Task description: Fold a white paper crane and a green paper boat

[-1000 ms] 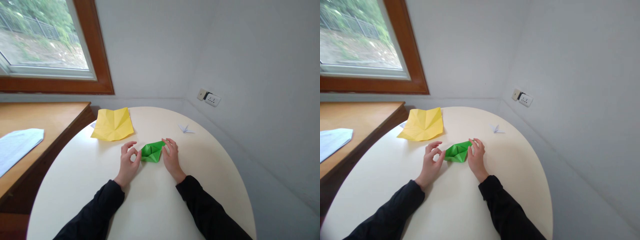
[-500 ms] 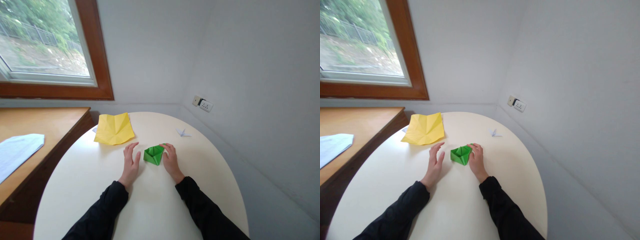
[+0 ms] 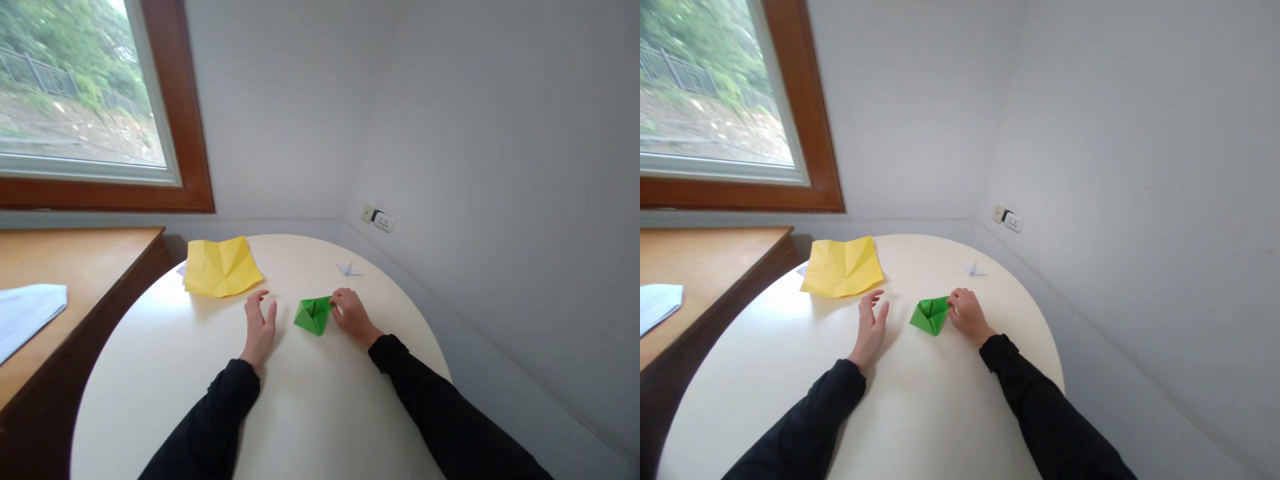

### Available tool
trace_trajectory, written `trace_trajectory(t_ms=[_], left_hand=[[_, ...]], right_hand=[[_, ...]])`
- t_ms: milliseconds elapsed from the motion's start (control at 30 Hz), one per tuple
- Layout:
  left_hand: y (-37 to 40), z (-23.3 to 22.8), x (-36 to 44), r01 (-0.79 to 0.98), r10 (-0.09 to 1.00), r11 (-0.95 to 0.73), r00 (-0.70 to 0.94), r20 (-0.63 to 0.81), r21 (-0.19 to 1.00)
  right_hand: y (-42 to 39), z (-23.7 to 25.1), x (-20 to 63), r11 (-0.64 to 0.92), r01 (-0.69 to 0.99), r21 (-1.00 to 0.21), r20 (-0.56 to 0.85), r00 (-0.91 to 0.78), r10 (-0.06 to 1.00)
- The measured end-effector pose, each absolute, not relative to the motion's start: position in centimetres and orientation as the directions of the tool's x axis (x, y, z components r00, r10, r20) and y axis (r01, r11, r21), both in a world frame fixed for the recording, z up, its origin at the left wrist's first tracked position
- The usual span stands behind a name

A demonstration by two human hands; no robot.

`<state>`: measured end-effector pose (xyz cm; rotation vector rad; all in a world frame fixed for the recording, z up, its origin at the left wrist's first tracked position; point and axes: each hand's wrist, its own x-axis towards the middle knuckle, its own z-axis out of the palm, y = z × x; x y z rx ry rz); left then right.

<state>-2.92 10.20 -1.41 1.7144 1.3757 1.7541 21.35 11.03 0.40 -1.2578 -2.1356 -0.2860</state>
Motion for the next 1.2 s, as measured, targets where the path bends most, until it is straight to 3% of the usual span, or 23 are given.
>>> trace_trajectory(t_ms=[133,267,567,867,1000,1200], left_hand=[[10.3,-1.5,-3.0,0.377,0.776,-0.487,-0.226,0.589,0.788],[10.4,-1.6,-3.0,0.370,0.772,-0.489,-0.239,0.589,0.790],[10.8,-1.9,-3.2,0.354,0.768,-0.492,-0.255,0.588,0.795],[10.8,-2.0,-3.4,0.362,0.763,-0.488,-0.264,0.590,0.794],[10.9,-2.1,-3.4,0.367,0.757,-0.492,-0.268,0.596,0.789],[11.0,-2.2,-3.4,0.357,0.763,-0.489,-0.267,0.588,0.796]], right_hand=[[10.8,2.3,25.2,0.535,0.844,-0.040,0.556,-0.426,0.714],[11.2,4.2,29.6,0.470,0.883,-0.005,0.552,-0.389,0.737],[12.2,5.0,35.8,0.235,0.970,-0.062,0.592,-0.154,0.791],[13.3,3.0,36.1,0.140,0.982,-0.123,0.575,-0.045,0.817],[13.9,3.4,36.2,0.073,0.983,-0.171,0.620,0.049,0.783],[14.6,6.6,36.8,-0.118,0.956,-0.267,0.712,0.279,0.644]])
